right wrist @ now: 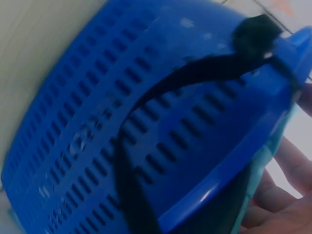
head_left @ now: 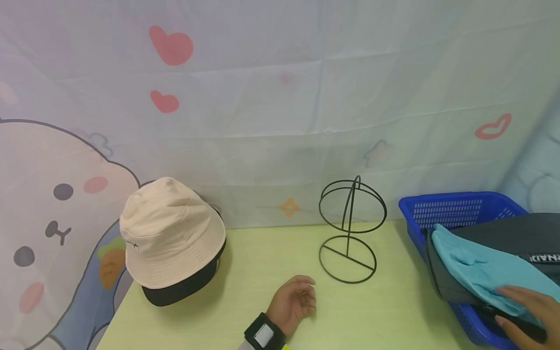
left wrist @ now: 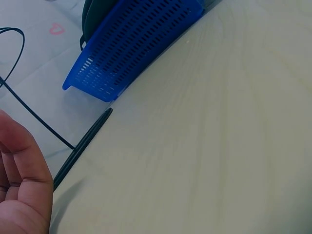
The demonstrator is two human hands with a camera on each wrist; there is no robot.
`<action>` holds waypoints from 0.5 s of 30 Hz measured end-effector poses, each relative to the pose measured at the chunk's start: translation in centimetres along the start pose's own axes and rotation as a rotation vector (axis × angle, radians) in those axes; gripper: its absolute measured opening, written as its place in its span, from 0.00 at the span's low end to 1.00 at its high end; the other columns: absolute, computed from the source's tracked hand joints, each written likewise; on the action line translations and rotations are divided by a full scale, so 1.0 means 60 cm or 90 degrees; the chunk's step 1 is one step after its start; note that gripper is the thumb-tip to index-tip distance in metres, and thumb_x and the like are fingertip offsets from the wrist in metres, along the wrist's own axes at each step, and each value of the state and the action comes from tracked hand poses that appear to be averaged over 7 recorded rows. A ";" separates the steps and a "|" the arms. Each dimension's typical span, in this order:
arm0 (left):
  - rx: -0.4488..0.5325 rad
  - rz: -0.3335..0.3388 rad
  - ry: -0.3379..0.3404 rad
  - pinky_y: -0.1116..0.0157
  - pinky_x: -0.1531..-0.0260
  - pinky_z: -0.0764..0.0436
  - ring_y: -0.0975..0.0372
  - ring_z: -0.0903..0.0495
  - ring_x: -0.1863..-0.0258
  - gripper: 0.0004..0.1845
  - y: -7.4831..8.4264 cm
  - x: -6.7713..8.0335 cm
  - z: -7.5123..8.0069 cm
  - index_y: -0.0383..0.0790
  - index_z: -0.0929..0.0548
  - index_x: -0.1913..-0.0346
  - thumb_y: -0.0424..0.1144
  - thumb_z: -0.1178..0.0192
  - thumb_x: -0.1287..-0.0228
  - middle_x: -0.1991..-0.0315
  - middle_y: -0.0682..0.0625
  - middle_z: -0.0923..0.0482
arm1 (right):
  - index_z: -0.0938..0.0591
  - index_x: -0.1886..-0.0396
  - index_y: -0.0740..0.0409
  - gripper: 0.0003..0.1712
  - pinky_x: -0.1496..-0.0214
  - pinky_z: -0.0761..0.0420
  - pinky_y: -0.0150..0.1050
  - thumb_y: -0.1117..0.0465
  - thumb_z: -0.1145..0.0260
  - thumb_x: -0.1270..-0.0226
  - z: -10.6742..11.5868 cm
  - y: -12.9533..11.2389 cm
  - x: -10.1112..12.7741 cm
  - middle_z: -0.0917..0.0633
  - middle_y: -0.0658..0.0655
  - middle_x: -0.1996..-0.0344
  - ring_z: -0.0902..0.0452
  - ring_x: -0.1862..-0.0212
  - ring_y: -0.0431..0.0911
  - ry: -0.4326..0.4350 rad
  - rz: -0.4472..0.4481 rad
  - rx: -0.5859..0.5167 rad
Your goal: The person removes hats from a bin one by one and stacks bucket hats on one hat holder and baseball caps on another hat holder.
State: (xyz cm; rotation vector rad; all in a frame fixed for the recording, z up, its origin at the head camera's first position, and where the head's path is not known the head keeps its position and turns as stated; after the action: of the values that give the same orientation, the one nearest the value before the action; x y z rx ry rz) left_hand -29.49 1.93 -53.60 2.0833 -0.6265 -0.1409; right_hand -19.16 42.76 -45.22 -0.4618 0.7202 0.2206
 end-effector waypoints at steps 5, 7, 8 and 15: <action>0.000 0.001 -0.003 0.74 0.67 0.20 0.71 0.20 0.71 0.13 -0.001 0.001 0.000 0.51 0.18 0.60 0.34 0.54 0.26 0.69 0.60 0.19 | 0.23 0.44 0.75 0.23 0.52 0.34 0.70 0.58 0.39 0.25 0.000 -0.003 0.011 0.25 0.81 0.51 0.32 0.52 0.73 0.000 -0.058 0.070; 0.000 0.001 -0.003 0.74 0.66 0.20 0.71 0.19 0.71 0.13 -0.001 0.001 0.001 0.51 0.18 0.61 0.34 0.54 0.26 0.69 0.60 0.19 | 0.23 0.44 0.74 0.32 0.53 0.32 0.69 0.46 0.50 0.20 0.001 -0.006 0.011 0.25 0.81 0.51 0.31 0.52 0.74 0.002 -0.062 0.094; 0.000 0.000 -0.003 0.74 0.66 0.20 0.71 0.19 0.71 0.13 -0.001 0.001 0.002 0.51 0.18 0.61 0.34 0.54 0.26 0.69 0.60 0.19 | 0.23 0.44 0.74 0.38 0.54 0.31 0.69 0.40 0.56 0.21 0.002 -0.007 0.010 0.25 0.81 0.51 0.30 0.53 0.74 0.005 -0.059 0.106; 0.004 -0.005 0.002 0.73 0.67 0.20 0.71 0.20 0.71 0.13 -0.002 0.001 0.006 0.51 0.18 0.60 0.35 0.53 0.27 0.69 0.60 0.19 | 0.17 0.56 0.74 0.49 0.63 0.22 0.45 0.33 0.65 0.26 0.009 -0.014 -0.003 0.18 0.79 0.63 0.22 0.65 0.73 0.038 0.024 0.120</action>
State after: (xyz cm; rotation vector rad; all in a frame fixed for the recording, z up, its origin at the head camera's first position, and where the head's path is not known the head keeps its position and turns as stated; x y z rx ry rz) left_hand -29.50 1.67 -53.87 2.0921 -0.6177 -0.1405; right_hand -18.69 42.29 -44.43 -0.2769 0.8004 0.1734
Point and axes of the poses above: each hand's wrist, its own x-axis away from the middle knuckle, its own z-axis out of the back of the hand, y = z × x, the point moved 6 cm from there along -x, towards the middle knuckle
